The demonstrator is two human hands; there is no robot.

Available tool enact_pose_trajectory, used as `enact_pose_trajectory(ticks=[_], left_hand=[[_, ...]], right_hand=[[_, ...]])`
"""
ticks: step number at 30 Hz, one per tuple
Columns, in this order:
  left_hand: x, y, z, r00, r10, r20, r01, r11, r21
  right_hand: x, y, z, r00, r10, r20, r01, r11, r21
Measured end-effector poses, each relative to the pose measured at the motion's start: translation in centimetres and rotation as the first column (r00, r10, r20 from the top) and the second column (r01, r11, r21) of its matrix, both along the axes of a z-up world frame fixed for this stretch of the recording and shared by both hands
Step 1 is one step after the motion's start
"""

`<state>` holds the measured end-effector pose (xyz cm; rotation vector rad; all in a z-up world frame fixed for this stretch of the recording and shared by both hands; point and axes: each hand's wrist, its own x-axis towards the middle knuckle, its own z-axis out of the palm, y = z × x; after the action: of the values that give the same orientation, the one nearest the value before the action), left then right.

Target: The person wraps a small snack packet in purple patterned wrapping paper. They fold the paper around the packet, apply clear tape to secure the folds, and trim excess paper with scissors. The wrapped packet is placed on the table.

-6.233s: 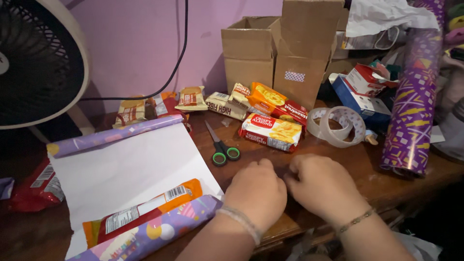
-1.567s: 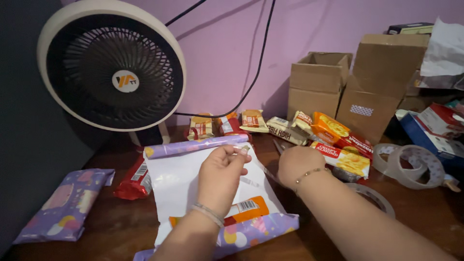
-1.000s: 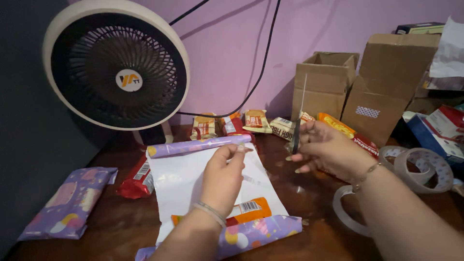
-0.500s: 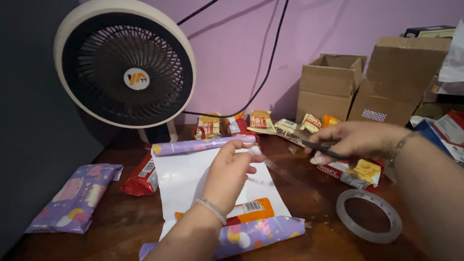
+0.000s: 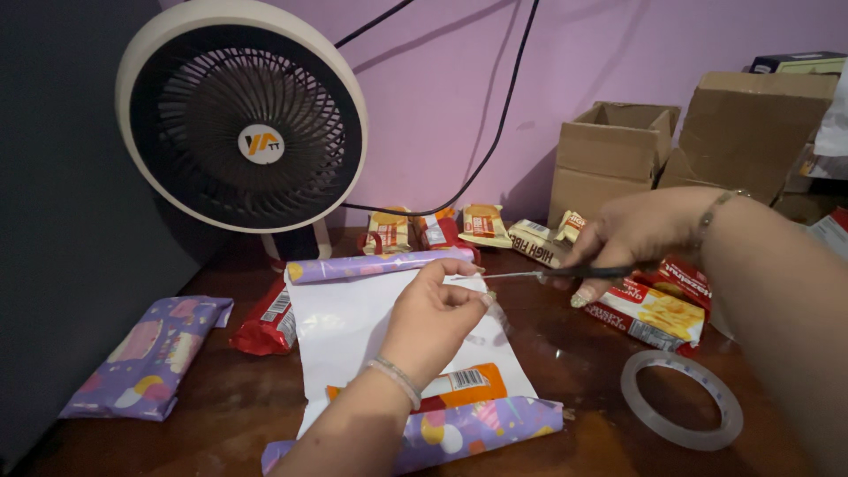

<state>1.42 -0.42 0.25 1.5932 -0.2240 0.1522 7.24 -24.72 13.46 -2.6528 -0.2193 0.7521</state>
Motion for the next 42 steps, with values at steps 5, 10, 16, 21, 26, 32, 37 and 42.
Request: enact_pose_trajectory(ticks=[5,10,16,21,26,32,37,42], left_hand=[[0.0,0.0,0.1,1.000,0.000,-0.017,0.001,1.000,0.012],[-0.2,0.1,0.1,0.999,0.011,-0.035,-0.010,1.000,0.026],[-0.7,0.0,0.5,0.997,0.066,-0.050,-0.062,0.995,0.078],[-1.0,0.1,0.9,0.988,0.150,-0.030,-0.145,0.979,0.142],[-1.2,0.1,1.3,0.994,0.100,-0.052,-0.094,0.990,0.105],[-1.5,0.4,1.5,0.986,0.050,-0.157,-0.032,0.993,0.115],[-1.0,0.9,0.8,0.991,0.088,-0.100,-0.078,0.992,0.097],[0.3,1.2,-0.5,0.995,0.072,-0.069,-0.080,0.989,-0.123]], right_hand=[[-0.4,0.9,0.3,0.996,0.024,0.084,-0.019,0.998,-0.067],[-0.3,1.1,-0.1,0.993,0.071,0.093,-0.069,0.997,-0.027],[-0.2,1.2,-0.9,0.982,0.032,0.187,0.001,0.985,-0.173],[0.6,1.3,-2.8,0.959,0.050,0.279,0.058,0.929,-0.366],[0.9,1.9,-6.7,0.952,0.079,0.295,0.081,0.867,-0.493],[2.8,1.9,-9.9,0.948,0.046,0.316,0.072,0.933,-0.353],[5.0,2.4,-11.6,0.884,0.238,0.403,-0.282,0.958,0.052],[3.5,3.4,-11.9,0.988,0.152,-0.030,-0.096,0.752,0.652]])
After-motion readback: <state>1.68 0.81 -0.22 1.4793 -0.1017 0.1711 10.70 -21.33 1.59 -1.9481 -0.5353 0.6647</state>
